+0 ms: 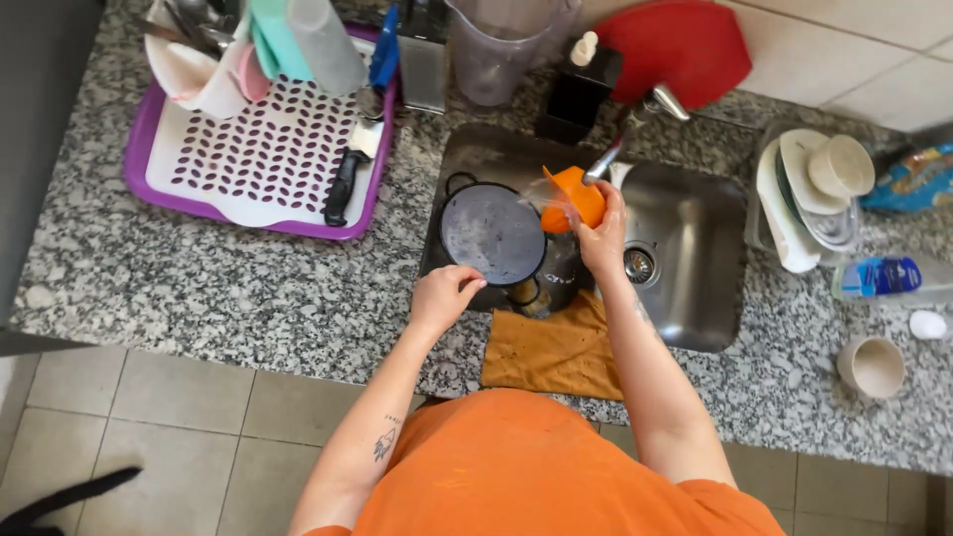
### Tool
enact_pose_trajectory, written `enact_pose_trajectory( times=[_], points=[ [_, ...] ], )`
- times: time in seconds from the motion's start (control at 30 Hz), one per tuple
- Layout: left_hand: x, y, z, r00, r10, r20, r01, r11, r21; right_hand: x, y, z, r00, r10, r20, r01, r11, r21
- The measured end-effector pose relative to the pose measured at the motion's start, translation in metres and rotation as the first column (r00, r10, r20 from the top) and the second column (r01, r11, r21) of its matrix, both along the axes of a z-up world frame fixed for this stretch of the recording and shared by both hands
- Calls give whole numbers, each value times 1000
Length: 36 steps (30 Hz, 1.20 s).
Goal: Washing various kitchen utensils and dishes in a sink using a sponge and soap.
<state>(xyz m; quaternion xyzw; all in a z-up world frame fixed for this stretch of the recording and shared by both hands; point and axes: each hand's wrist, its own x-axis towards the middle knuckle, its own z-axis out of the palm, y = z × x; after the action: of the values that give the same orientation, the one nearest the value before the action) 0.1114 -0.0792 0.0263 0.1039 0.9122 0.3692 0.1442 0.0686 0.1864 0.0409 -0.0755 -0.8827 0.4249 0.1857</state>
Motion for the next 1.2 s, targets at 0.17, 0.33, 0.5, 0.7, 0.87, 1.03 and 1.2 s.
enact_pose_trajectory(
  times=[0.17,0.33,0.5,0.7,0.87,1.03,1.2],
  points=[
    [5,0,15,998,-43,-36,45,997,55,19,-4,0,998,-26,50,51,814,-579],
    [6,-4,7,998,-56,-17,57,998,37,34,8,-35,992,-70,106,127,576,-807],
    [10,-5,29,995,-75,65,70,995,66,54,18,-45,986,-22,166,164,329,-930],
    [10,1,31,988,-118,103,109,991,82,78,3,-7,944,-2,330,330,42,-943],
    [8,3,28,981,-172,92,163,982,93,80,5,0,925,108,365,375,-95,-922],
    [13,3,18,987,-149,62,144,985,91,82,11,-8,952,-41,304,282,508,-814],
    [20,-1,5,995,-91,48,88,993,76,95,-11,33,978,186,96,-208,914,348]
  ],
)
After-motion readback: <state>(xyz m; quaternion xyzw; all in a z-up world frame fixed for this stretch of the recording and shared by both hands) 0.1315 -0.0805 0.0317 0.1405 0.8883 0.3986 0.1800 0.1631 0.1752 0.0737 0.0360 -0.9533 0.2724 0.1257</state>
